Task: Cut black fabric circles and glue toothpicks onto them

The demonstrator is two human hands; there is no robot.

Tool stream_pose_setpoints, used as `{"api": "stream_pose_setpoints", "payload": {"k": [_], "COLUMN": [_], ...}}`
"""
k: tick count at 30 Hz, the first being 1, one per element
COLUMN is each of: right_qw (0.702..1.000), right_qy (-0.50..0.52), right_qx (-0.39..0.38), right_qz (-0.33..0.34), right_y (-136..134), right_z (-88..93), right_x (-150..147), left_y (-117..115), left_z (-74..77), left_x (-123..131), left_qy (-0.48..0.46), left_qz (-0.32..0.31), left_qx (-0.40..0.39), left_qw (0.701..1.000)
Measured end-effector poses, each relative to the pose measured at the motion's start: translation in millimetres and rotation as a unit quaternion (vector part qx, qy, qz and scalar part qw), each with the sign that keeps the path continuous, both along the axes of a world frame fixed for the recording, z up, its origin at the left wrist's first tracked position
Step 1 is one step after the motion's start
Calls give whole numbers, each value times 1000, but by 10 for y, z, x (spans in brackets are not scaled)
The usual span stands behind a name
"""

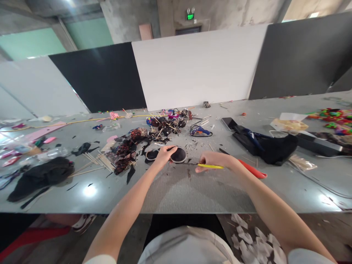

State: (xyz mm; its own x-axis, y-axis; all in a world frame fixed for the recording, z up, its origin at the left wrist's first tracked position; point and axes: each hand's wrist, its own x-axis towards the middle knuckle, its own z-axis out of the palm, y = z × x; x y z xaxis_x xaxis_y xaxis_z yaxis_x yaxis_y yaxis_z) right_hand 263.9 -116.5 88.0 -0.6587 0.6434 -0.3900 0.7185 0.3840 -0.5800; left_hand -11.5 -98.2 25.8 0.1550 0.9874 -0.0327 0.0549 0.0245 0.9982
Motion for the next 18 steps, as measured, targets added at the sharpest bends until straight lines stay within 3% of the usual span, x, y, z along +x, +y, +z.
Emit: {"api": "stream_pose_setpoints", "payload": {"k": [18], "right_qw": [999], "right_qy": [2], "right_qx": [27], "right_qz": [29], "right_y": [11], "right_z": [-56], "right_x": [-26], "left_y": [-15], "left_z": [23], "left_x": [-12], "left_qy": [40], "left_qz": [-8], "left_qx": [15], "left_qw": [999]}}
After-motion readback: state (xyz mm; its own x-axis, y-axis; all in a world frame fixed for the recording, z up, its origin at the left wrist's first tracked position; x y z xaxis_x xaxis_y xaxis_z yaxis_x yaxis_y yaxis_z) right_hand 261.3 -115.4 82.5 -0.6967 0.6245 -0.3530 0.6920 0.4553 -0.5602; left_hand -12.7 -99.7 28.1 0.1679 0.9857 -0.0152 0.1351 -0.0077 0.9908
